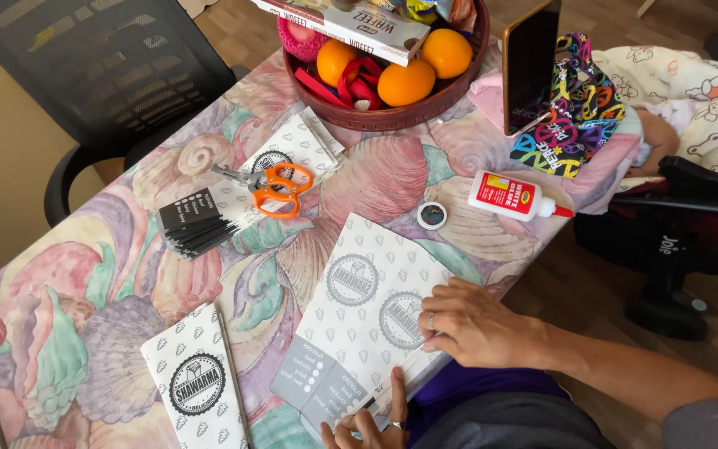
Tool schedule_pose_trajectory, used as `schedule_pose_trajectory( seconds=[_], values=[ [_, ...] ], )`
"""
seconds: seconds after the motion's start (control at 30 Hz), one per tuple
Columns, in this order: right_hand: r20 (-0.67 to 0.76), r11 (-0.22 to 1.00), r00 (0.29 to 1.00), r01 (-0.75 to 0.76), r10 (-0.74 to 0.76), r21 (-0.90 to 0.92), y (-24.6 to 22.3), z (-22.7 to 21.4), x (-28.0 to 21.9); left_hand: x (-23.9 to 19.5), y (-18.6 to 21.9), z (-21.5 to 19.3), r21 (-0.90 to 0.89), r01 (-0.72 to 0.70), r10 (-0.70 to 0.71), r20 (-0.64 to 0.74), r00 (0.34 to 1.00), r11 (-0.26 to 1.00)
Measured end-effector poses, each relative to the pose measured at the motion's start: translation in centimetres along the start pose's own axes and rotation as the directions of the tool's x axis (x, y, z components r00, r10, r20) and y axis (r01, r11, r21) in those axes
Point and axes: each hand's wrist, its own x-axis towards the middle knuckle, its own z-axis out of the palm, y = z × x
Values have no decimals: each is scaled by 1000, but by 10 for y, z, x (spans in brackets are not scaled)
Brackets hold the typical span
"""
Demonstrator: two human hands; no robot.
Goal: Folding printed paper food wraps and applying labels to them in a repetitive manual process.
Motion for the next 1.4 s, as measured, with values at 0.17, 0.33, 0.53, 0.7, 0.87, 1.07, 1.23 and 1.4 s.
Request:
schedule_pose_trajectory(
  seconds=[0.17,0.33,0.53,0.7,0.87,1.07,1.23,1.4],
  values=[
    [-82,997,997,2,4,76,4,1,-3,-3,-2,-1,6,-13,13,31,999,1000],
    [-62,990,998,6,3,138,6,-2,4,21,0,-29,3,33,-33,169,985,999],
    [-95,998,994,61,-61,1,0,-9,4,45,-12,-69,-124,-29,90,524,847,992],
    [-93,997,995,-34,41,72,8,-20,-9,41,-9,-61,19,-118,94,490,867,993],
    [-108,996,994,-20,30,91,14,-11,-11,40,-8,-62,37,-116,80,515,854,993],
    [-188,999,982,31,-32,-9,3,-14,-7,38,-9,-64,12,-123,98,529,843,992],
    [-186,1000,983,-9,7,-8,10,-21,-15,40,-8,-63,7,-93,76,518,852,996],
    [-265,995,961,-55,77,88,8,-20,-17,38,-9,-66,-28,-73,76,559,826,997]
  ],
)
